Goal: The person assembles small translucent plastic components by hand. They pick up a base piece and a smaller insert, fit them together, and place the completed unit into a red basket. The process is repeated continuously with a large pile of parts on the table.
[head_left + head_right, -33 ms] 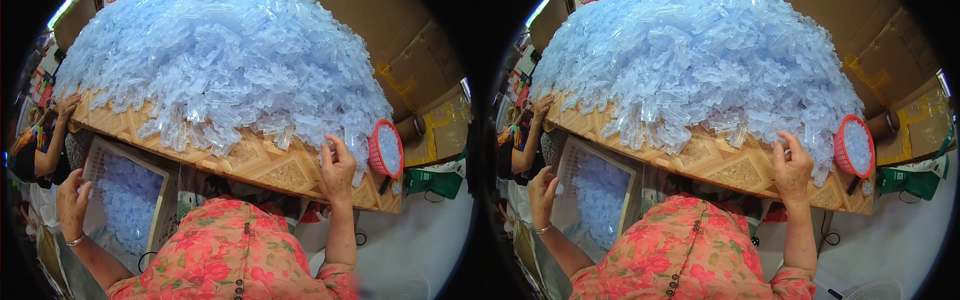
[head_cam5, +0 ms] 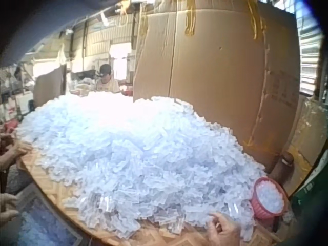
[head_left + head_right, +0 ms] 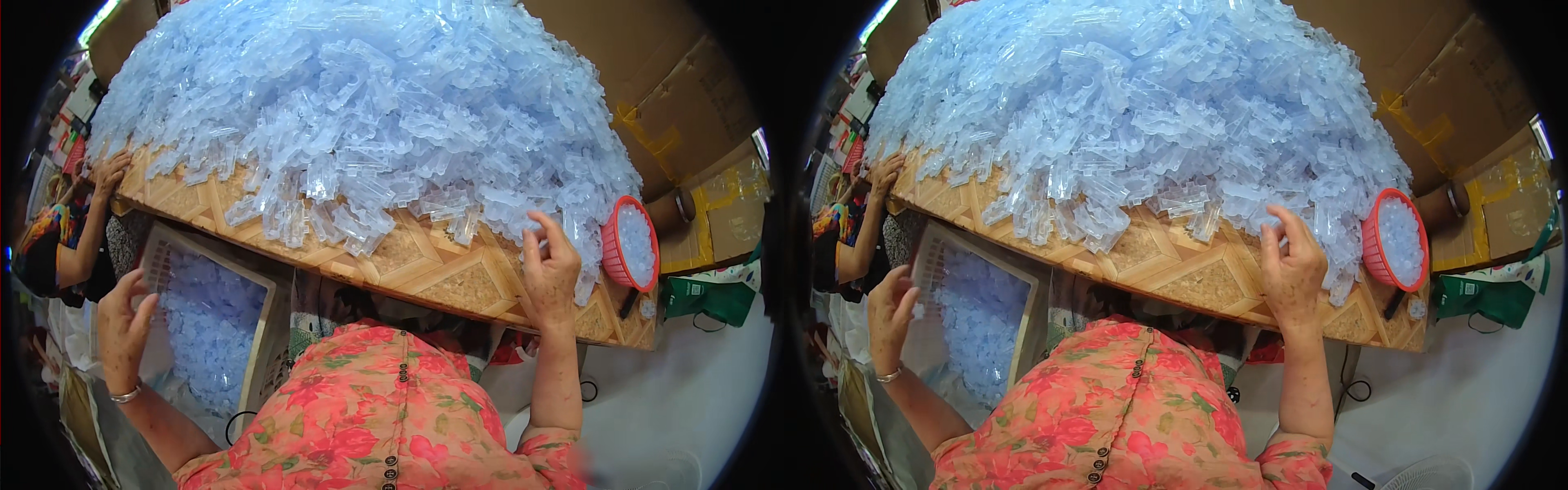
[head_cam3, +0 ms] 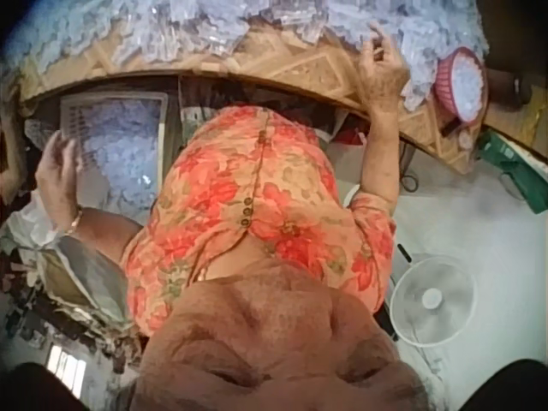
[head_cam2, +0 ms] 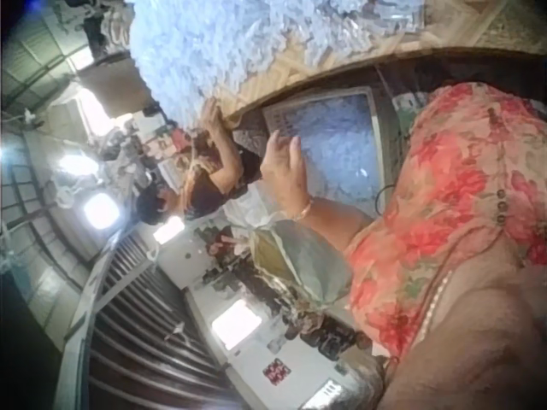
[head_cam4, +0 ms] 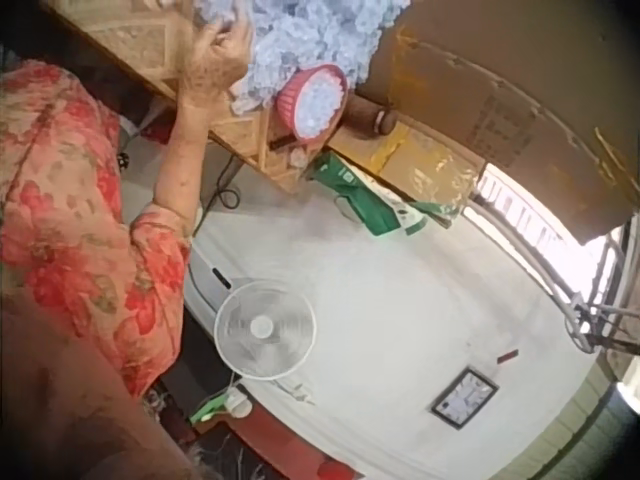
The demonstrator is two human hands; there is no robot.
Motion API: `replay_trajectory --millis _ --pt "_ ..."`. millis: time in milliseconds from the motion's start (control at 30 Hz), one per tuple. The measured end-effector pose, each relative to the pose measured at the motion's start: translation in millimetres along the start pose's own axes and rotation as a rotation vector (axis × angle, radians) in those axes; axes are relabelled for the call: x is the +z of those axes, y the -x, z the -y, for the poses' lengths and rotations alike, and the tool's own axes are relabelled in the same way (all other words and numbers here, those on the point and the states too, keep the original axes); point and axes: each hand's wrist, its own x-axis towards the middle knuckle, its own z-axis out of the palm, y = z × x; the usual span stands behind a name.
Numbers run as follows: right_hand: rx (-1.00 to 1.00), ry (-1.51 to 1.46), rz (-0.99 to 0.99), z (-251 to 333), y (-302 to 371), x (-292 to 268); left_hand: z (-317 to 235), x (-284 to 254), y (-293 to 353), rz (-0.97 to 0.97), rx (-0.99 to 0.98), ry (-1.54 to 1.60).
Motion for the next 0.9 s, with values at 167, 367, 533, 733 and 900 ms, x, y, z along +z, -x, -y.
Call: replay_trajectory --millis 167,367,533,733,900 --pt "-0.152 0.29 0.006 -3.4 -27.8 18.8 -138.0 55.6 -35.8 0.399 0.368 0.557" --pt "-0.165 0.242 -0.035 -14.9 -33.4 19.3 -243.3 149.3 -62.2 0.721 0.637 0.934" --pt "-0.141 0.038 -0.134 -11.9 -3.1 13.9 -301.0 220.2 -64.4 1.079 0.248 1.421" --pt "-0.199 0.037 -0.206 -3.5 38.1 21.5 -316.0 254.6 -54.6 1.137 0.045 1.675" --pt "-0.286 0.09 -0.192 17.0 44.8 26.0 -314.8 258.5 -48.7 1.256 0.033 1.806"
